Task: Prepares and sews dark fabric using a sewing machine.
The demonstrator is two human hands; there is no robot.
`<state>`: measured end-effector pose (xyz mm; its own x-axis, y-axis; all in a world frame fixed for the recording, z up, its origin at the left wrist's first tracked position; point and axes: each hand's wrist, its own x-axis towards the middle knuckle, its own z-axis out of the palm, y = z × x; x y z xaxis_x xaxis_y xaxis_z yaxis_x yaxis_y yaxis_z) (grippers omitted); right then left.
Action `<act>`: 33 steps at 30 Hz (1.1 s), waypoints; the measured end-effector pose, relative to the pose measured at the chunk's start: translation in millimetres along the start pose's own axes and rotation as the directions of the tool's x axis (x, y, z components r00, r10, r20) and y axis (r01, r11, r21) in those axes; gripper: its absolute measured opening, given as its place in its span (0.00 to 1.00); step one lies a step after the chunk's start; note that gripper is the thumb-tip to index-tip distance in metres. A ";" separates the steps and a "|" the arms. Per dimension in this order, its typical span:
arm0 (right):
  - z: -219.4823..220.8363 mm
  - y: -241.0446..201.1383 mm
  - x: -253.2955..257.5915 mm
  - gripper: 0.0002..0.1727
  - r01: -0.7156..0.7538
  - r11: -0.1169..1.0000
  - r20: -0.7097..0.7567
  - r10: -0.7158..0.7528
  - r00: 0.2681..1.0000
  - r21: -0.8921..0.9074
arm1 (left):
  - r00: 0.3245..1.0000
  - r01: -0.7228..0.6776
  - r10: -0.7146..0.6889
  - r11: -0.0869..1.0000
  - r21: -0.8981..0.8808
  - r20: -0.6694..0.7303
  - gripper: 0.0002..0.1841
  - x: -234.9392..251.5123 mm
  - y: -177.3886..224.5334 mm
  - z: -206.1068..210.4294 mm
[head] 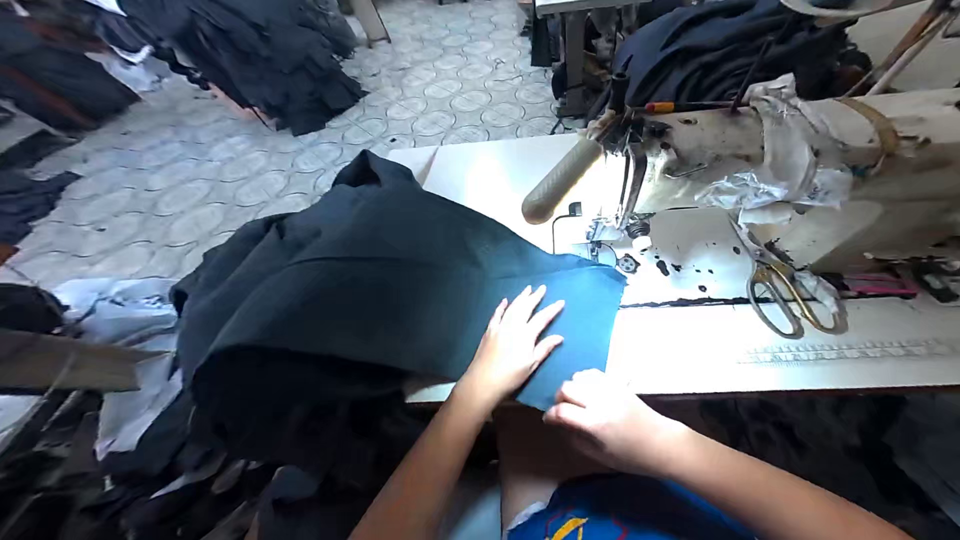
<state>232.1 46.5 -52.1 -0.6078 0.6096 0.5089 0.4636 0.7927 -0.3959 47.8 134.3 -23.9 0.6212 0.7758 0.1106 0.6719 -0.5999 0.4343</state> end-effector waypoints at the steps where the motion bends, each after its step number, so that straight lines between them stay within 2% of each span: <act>1: -11.0 2.7 -11.9 0.09 -0.019 0.999 -0.021 0.018 1.000 -0.036 | 0.999 0.041 -0.041 0.999 -0.033 -0.005 0.27 5.3 -7.6 7.8; 2: -26.6 9.8 -25.8 0.10 -0.083 0.991 -0.089 0.073 0.993 -0.108 | 0.997 0.020 -0.026 0.997 -0.075 -0.079 0.24 6.6 -13.1 10.6; 4: -70.1 28.1 -61.9 0.13 -0.360 0.878 -0.290 0.273 0.917 -0.315 | 0.959 -0.104 0.072 0.989 -0.103 -0.276 0.18 -8.1 -11.5 12.2; 5: -99.9 36.1 -76.6 0.14 -0.530 0.771 -0.344 0.419 0.840 -0.355 | 0.945 -0.171 0.132 0.979 -0.109 -0.298 0.17 -21.4 -4.3 9.4; 6: -127.9 45.0 -89.2 0.15 -0.670 0.653 -0.379 0.554 0.741 -0.353 | 0.945 -0.234 0.201 0.966 -0.106 -0.258 0.19 -34.5 5.8 5.3; 8: -164.4 62.0 -110.1 0.20 -0.841 0.442 -0.390 0.748 0.537 -0.311 | 0.945 -0.293 0.287 0.956 -0.020 -0.154 0.26 -54.3 33.2 10.2; 10: -172.6 75.7 -118.5 0.25 -0.907 0.322 -0.350 0.845 0.405 -0.272 | 0.932 -0.297 0.322 0.941 0.162 -0.165 0.25 -59.9 61.2 37.8; 12: -171.7 83.6 -110.8 0.26 -0.922 0.290 -0.322 0.874 0.364 -0.257 | 0.901 -0.299 0.365 0.914 0.274 -0.234 0.22 -45.9 84.2 64.6; 15: -172.3 88.2 -92.1 0.33 -0.932 0.229 -0.293 0.904 0.311 -0.280 | 0.883 -0.320 0.348 0.937 0.139 -0.315 0.17 -5.7 104.6 77.5; 19: -179.7 81.5 -100.5 0.33 -0.940 0.208 -0.338 0.894 0.295 -0.272 | 0.948 -0.273 0.262 0.961 -0.037 -0.182 0.07 26.5 111.9 65.3; 21: -183.7 70.8 -114.3 0.32 -0.947 0.228 -0.310 0.905 0.293 -0.227 | 0.988 -0.141 0.153 0.921 -0.364 0.003 0.11 36.2 104.1 50.8; 22: -185.0 64.2 -122.0 0.33 -0.942 0.265 -0.269 0.910 0.315 -0.206 | 0.989 -0.033 0.111 0.816 -0.577 0.101 0.14 41.0 93.0 43.5; 23: -185.4 57.5 -129.1 0.33 -0.924 0.336 -0.215 0.903 0.371 -0.184 | 0.976 0.076 0.109 0.643 -0.762 0.189 0.16 44.4 79.6 37.1; 24: -184.5 51.4 -134.1 0.35 -0.887 0.430 -0.154 0.878 0.454 -0.166 | 0.955 0.175 0.147 0.423 -0.889 0.258 0.18 45.9 64.8 33.7; 25: -182.4 46.5 -136.3 0.36 -0.837 0.527 -0.087 0.836 0.541 -0.143 | 0.931 0.249 0.219 0.210 -0.946 0.293 0.19 45.2 51.1 33.7; 26: -180.1 42.4 -134.9 0.36 -0.788 0.607 -0.017 0.791 0.612 -0.106 | 0.911 0.287 0.290 0.070 -0.955 0.295 0.20 43.4 42.9 33.4; 28: -177.2 39.0 -125.5 0.36 -0.719 0.694 0.102 0.718 0.688 -0.037 | 0.899 0.314 0.339 -0.055 -0.948 0.278 0.21 39.0 37.5 32.7; 30: -179.5 44.5 -117.2 0.35 -0.661 0.749 0.153 0.659 0.736 -0.049 | 0.912 0.294 0.324 -0.084 -0.952 0.253 0.24 35.5 35.1 33.4; 33: -188.1 54.4 -105.0 0.49 -0.640 0.757 0.170 0.653 0.738 -0.131 | 0.914 0.318 0.299 -0.104 -0.942 0.275 0.26 32.4 34.5 33.7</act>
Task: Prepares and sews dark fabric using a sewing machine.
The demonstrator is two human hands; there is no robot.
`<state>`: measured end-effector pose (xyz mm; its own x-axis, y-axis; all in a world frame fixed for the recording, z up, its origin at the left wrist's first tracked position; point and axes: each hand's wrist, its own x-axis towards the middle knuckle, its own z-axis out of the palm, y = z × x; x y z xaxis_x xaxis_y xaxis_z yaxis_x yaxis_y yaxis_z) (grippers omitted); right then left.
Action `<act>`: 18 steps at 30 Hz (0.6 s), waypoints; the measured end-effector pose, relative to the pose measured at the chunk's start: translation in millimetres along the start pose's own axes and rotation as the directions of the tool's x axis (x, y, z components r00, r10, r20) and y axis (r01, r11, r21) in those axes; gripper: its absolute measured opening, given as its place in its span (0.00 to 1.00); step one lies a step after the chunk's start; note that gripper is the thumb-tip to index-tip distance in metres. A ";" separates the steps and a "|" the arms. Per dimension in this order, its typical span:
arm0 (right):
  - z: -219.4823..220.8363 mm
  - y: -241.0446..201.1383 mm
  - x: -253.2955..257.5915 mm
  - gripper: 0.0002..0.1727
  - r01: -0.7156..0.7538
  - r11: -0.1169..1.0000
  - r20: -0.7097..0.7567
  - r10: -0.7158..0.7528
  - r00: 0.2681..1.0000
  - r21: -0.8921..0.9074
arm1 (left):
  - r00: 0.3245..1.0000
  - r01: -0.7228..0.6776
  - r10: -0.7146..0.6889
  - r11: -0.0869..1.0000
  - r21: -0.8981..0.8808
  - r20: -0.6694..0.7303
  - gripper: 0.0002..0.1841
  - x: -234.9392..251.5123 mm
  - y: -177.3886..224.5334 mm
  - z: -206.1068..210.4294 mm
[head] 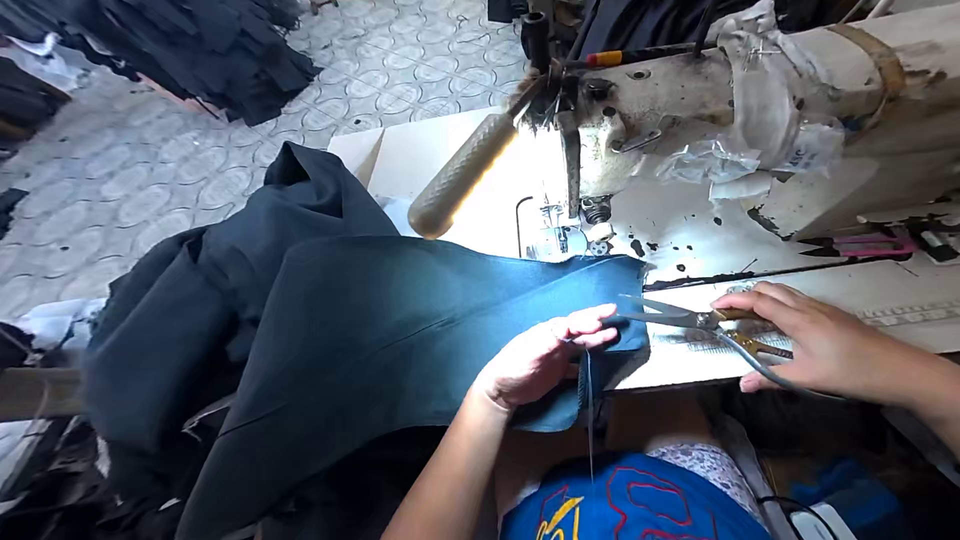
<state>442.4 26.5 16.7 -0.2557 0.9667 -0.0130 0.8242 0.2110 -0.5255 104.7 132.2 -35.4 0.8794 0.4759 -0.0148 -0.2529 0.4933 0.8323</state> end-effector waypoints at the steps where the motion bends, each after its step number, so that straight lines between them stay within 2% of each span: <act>1: -3.3 -0.8 3.1 0.50 0.006 1.000 0.011 -0.006 1.000 -0.005 | 1.000 0.010 -0.011 1.000 -0.010 -0.019 0.27 -0.6 0.2 1.0; 6: 0.6 -18.9 18.6 0.48 0.100 0.993 0.149 -0.109 0.983 0.068 | 0.998 0.038 -0.039 0.999 -0.015 -0.042 0.28 -1.9 2.1 3.8; 10: 20.2 -32.4 30.3 0.29 0.102 0.955 0.212 -0.164 0.963 0.277 | 0.999 0.023 -0.023 1.000 -0.014 -0.036 0.29 -0.9 1.7 3.2; 12: 24.0 -32.5 29.5 0.28 0.111 0.941 0.193 -0.180 0.965 0.319 | 0.999 -0.002 0.001 0.999 -0.037 -0.044 0.28 -2.6 1.2 1.5; 16: 30.7 -28.4 24.8 0.35 0.142 0.945 0.112 -0.182 0.977 0.296 | 0.997 -0.043 0.038 0.997 -0.064 -0.070 0.26 -5.2 1.7 -0.3; 18: 33.5 -36.6 24.7 0.29 0.145 0.939 0.106 -0.186 0.977 0.313 | 0.997 -0.044 0.040 0.997 -0.064 -0.068 0.26 -4.6 1.8 0.4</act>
<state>389.0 37.8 7.1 -0.4565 0.8897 -0.0051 0.5783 0.2923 -0.7617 100.3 130.6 -33.6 0.8394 0.5431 -0.0193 -0.3164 0.5174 0.7951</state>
